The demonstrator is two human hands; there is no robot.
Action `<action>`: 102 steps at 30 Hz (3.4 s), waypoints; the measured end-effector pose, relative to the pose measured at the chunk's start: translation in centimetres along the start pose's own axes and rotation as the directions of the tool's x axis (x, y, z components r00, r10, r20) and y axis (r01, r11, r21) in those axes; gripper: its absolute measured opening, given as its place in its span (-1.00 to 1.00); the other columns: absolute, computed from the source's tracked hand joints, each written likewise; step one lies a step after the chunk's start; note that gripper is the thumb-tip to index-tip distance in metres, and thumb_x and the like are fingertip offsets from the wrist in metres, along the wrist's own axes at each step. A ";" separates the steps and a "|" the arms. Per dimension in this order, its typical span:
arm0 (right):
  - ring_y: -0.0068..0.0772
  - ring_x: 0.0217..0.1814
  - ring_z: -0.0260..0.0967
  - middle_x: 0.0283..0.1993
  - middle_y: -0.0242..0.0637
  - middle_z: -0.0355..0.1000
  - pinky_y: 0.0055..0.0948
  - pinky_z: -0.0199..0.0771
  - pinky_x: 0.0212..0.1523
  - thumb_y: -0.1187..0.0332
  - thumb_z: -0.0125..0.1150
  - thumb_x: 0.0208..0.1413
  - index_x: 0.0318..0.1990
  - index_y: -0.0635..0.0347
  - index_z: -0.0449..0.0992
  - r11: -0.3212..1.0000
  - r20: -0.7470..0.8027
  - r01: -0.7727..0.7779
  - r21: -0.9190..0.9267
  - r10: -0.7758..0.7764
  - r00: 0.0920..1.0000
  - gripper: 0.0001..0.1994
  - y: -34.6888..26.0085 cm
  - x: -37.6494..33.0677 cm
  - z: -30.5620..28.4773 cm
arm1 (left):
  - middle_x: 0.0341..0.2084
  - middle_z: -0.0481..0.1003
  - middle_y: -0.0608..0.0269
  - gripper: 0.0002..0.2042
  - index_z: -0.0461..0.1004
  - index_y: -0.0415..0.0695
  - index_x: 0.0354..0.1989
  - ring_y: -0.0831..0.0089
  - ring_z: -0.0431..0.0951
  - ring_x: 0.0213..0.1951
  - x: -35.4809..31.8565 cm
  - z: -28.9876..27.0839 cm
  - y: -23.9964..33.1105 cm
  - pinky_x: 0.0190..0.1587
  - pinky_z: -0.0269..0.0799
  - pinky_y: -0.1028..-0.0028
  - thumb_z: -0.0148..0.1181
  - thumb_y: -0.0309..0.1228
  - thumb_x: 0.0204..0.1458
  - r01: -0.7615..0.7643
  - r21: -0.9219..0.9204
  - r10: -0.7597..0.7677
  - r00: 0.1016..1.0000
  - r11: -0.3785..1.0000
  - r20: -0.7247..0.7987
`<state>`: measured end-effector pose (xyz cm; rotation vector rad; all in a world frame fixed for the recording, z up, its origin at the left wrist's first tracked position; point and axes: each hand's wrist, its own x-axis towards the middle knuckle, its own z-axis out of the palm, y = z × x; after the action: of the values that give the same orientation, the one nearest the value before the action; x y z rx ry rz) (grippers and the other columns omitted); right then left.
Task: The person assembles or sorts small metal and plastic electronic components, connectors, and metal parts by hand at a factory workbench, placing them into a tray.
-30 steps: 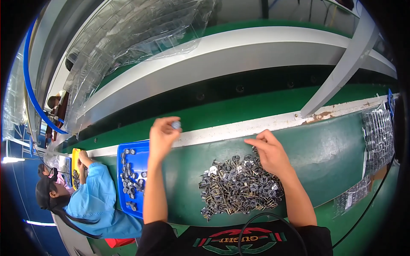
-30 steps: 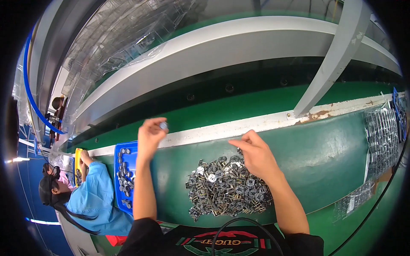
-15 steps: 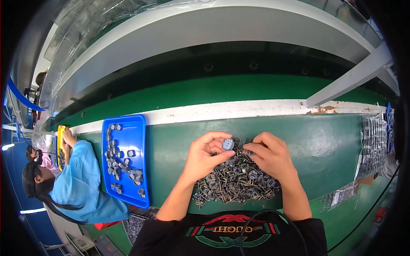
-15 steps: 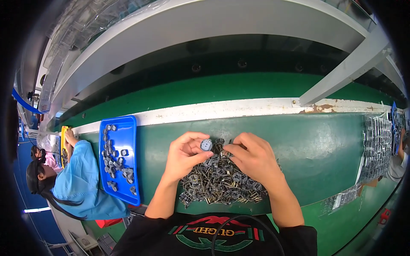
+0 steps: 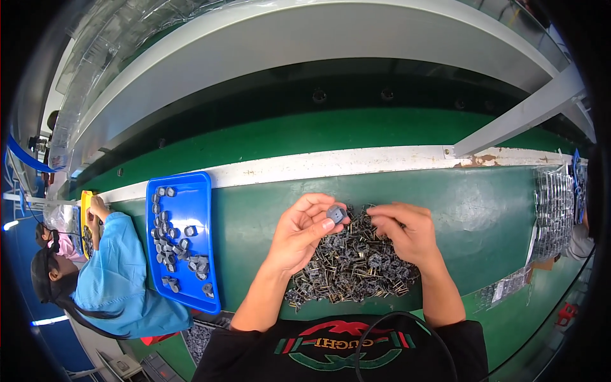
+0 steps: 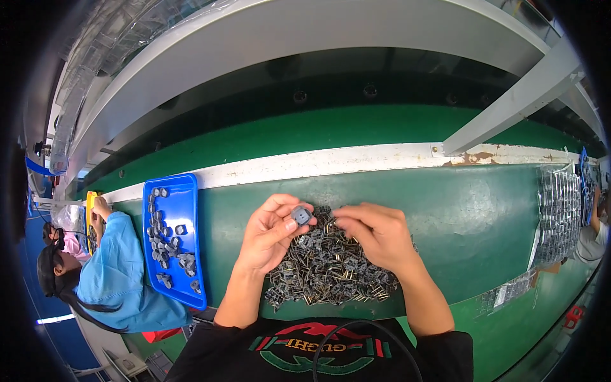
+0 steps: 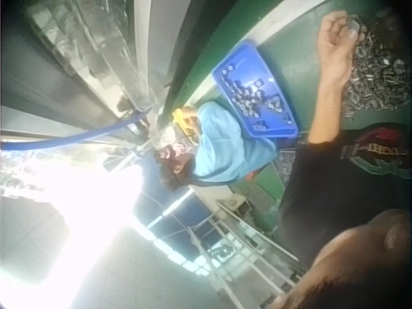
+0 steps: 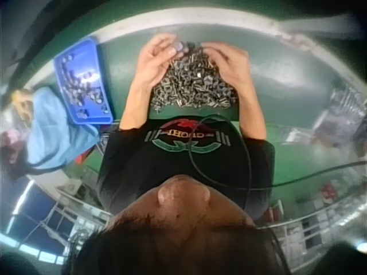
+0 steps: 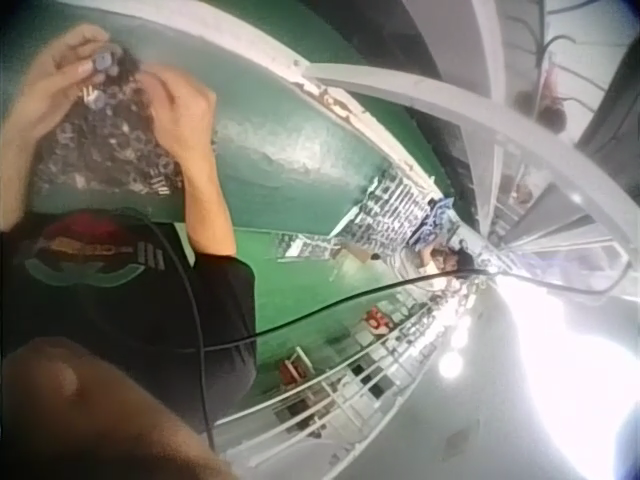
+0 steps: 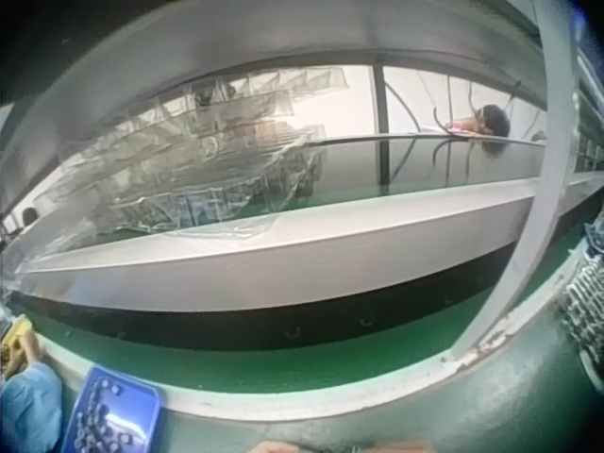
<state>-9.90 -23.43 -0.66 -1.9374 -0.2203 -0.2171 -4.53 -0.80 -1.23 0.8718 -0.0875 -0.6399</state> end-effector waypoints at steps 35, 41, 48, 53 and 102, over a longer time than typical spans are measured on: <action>-0.32 -0.42 0.45 -0.33 -0.28 0.43 -0.41 0.45 -0.47 0.60 0.41 -0.12 -0.32 0.25 0.61 0.946 -0.155 0.178 -0.271 -0.225 0.962 -0.84 -2.1 -0.2 2.3 | -0.02 0.56 -0.12 -0.64 0.52 -0.43 -0.01 0.30 0.63 -0.07 -0.5 1.7 -0.9 0.00 0.63 0.42 0.26 -0.83 -0.03 0.066 0.378 -0.059 0.998 0.923 -0.030; -0.31 -0.44 0.46 -0.34 -0.26 0.46 -0.41 0.46 -0.48 0.61 0.41 -0.12 -0.31 0.23 0.62 0.948 -0.167 0.177 -0.265 -0.226 0.960 -0.82 -2.1 -0.5 2.5 | 0.00 0.55 -0.11 -0.63 0.53 -0.42 0.01 0.30 0.63 -0.05 -0.9 1.9 -1.4 0.00 0.62 0.43 0.26 -0.84 -0.03 0.051 0.375 -0.039 0.998 0.926 -0.040; -0.26 -0.42 0.48 -0.30 -0.21 0.52 -0.41 0.49 -0.45 0.60 0.35 -0.01 -0.23 0.28 0.62 0.953 -0.095 0.254 -0.163 -0.272 0.958 -0.84 -1.4 0.7 1.5 | -0.19 0.64 0.12 -0.77 0.60 -0.33 -0.11 0.56 0.63 -0.25 -0.1 0.9 -0.8 -0.15 0.57 0.60 0.27 -0.74 0.03 -0.014 0.417 0.077 0.988 0.909 -0.135; -0.17 -0.36 0.49 -0.30 -0.21 0.50 -0.33 0.51 -0.38 0.58 0.24 0.09 -0.17 0.25 0.61 0.947 -0.183 -0.015 -0.322 -0.046 0.982 -0.84 1.3 1.2 -2.1 | -0.26 0.65 0.14 -0.85 0.62 -0.29 -0.23 0.54 0.63 -0.29 4.3 -0.2 2.3 -0.20 0.56 0.56 0.26 -0.67 0.01 -0.061 0.702 0.293 0.932 0.710 -0.215; -0.61 -0.45 0.42 -0.31 -0.29 0.48 -0.61 0.41 -0.47 0.61 0.38 0.01 -0.27 0.29 0.60 0.994 -0.173 0.049 0.095 -0.032 0.984 -0.87 -0.9 0.6 1.1 | -0.28 0.61 0.12 -0.57 0.51 -0.32 0.03 0.54 0.63 -0.27 0.9 1.1 0.3 -0.21 0.59 0.58 0.41 -0.71 -0.07 -0.147 0.592 0.175 0.985 0.792 0.011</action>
<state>-9.55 -22.05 -0.10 -1.8064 -0.1531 -0.3911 -3.98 -1.93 -0.46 1.4700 -0.3340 -0.4289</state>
